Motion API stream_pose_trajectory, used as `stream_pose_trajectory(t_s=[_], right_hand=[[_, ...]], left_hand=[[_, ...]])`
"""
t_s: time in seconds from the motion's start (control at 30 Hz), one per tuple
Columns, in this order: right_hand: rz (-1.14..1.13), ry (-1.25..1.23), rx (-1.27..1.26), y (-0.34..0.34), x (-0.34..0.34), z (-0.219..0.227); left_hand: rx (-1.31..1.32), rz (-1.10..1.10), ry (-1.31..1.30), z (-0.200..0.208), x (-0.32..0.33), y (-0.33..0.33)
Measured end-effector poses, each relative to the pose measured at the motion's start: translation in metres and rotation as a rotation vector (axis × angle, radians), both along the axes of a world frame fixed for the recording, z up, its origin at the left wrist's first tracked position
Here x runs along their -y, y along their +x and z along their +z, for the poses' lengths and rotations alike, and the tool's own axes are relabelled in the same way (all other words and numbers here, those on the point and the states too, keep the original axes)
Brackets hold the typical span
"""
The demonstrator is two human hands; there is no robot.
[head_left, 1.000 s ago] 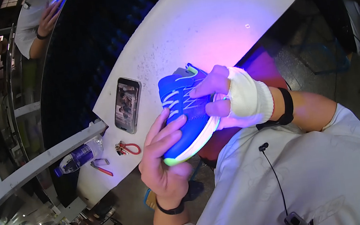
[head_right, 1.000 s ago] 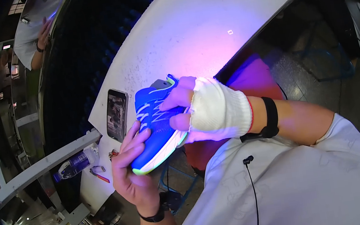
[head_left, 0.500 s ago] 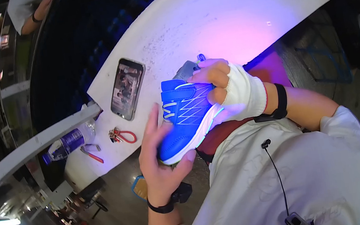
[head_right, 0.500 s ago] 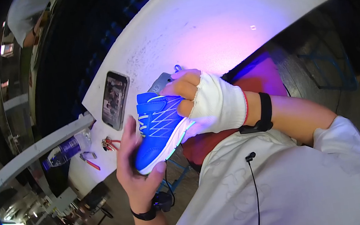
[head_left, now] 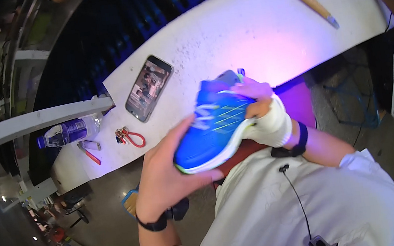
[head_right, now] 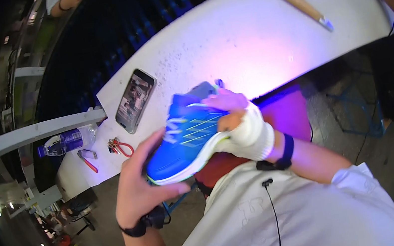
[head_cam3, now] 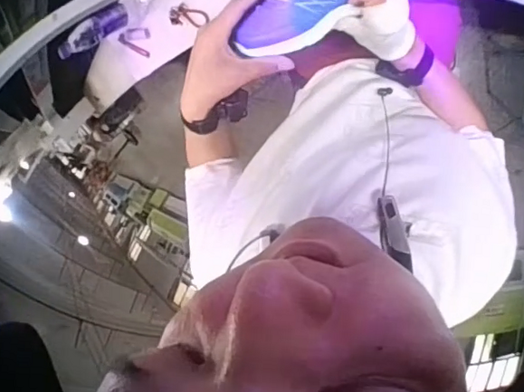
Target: Assembling shoe components by checking fit and applying soles to uppers on a production line.
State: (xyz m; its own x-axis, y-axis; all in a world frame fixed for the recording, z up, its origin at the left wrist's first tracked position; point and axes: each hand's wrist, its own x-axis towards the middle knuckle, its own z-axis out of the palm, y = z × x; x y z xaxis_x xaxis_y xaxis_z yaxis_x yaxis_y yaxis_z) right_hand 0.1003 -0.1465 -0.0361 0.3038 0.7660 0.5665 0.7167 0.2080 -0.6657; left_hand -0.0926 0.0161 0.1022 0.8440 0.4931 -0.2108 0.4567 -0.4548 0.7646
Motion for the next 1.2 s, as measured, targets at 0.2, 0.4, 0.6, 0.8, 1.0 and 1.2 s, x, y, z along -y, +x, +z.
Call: stream_pose_trajectory(t_s=[0.2, 0.4, 0.6, 0.8, 1.0, 1.2], right_hand=[[0.115, 0.207, -0.293, 0.044, 0.045, 0.080], [0.175, -0.100, -0.145, 0.054, 0.059, 0.110], [0.183, -0.146, -0.118, 0.057, 0.053, 0.118], [0.157, -0.260, -0.121, 0.067, 0.053, 0.120], [0.040, -0.102, -0.268, 0.075, 0.062, 0.103], [-0.014, -0.224, -0.256, 0.124, 0.094, 0.075]], left_hand=[[0.536, -0.287, 0.294, -0.039, 0.054, 0.054], [0.609, -0.017, 0.126, -0.114, 0.088, 0.058], [0.858, 0.036, 0.027, -0.081, 0.096, 0.081], [0.931, 0.066, 0.015, -0.085, 0.098, 0.095], [0.746, 0.119, -0.061, -0.083, 0.099, 0.110], [0.475, 0.028, 0.249, -0.102, 0.070, 0.098]])
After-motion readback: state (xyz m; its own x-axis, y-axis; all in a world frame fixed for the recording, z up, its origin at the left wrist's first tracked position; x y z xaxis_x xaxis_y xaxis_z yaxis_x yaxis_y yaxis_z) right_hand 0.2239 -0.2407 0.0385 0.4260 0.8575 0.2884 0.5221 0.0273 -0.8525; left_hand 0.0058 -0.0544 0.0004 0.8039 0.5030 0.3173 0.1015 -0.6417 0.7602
